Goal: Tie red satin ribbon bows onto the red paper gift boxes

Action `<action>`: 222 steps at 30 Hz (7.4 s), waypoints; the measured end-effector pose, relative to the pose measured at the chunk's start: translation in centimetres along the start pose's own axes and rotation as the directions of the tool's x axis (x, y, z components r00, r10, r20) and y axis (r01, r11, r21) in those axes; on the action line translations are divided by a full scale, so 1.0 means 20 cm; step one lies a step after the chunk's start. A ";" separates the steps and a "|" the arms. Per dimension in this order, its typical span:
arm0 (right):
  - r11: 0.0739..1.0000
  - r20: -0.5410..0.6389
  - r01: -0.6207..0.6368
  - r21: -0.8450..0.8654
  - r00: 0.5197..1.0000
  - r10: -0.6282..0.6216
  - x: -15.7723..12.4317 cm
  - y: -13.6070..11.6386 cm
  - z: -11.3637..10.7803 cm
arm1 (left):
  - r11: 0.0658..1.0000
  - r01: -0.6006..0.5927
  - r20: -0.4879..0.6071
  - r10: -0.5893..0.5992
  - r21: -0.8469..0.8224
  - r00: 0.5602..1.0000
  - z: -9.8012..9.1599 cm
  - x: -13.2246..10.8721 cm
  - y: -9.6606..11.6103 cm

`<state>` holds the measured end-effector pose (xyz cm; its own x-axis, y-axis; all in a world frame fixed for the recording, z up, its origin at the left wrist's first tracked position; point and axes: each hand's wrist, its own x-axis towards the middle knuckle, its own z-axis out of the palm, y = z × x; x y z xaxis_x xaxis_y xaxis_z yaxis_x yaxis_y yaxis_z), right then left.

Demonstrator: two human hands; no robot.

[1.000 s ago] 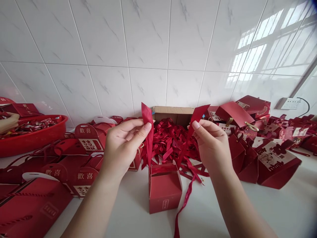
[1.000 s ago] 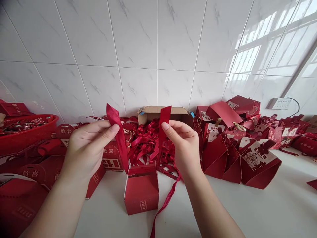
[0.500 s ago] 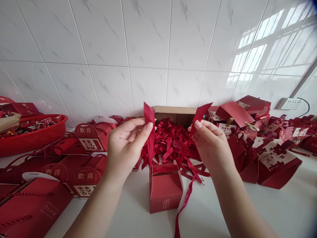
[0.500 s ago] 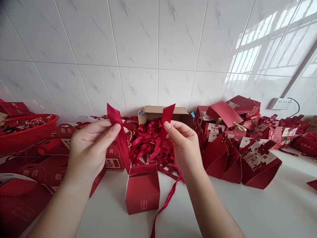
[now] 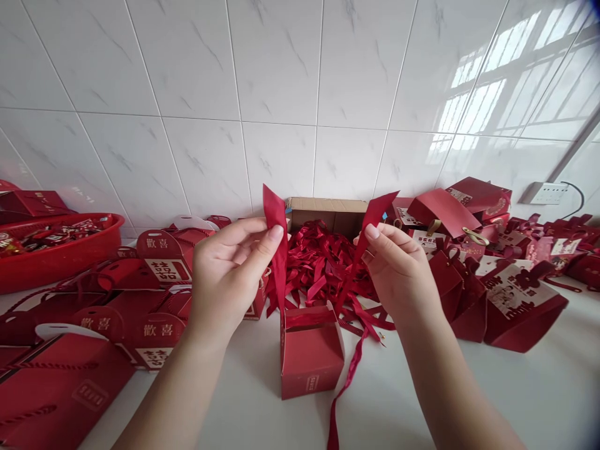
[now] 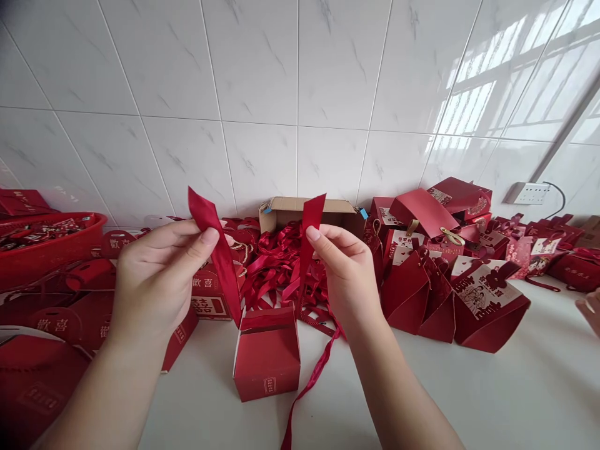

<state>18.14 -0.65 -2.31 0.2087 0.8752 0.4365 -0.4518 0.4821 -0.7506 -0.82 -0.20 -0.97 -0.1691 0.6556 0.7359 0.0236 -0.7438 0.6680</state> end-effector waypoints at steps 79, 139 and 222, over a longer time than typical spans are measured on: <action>0.716 0.688 0.542 -0.440 0.716 -0.118 0.02 0.04 -0.05 | 0.865 0.325 0.557 -0.496 0.381 0.666 -0.05 0.05 -0.01; 0.146 -0.071 -0.104 -0.984 0.973 0.220 -0.43 0.16 -0.85 | 0.451 -0.353 0.544 -0.423 0.820 0.724 -0.57 -0.46 -0.34; 0.888 0.428 -0.361 -0.284 0.781 0.455 -0.30 0.33 -0.45 | 0.716 0.659 0.484 -0.672 0.231 0.560 -0.16 -0.49 -0.41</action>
<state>21.78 -2.31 -14.32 -0.4141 0.8852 0.2121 -0.2306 0.1234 -0.9652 -2.43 -0.99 -14.06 0.3665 0.9303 0.0165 0.1331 -0.0699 0.9886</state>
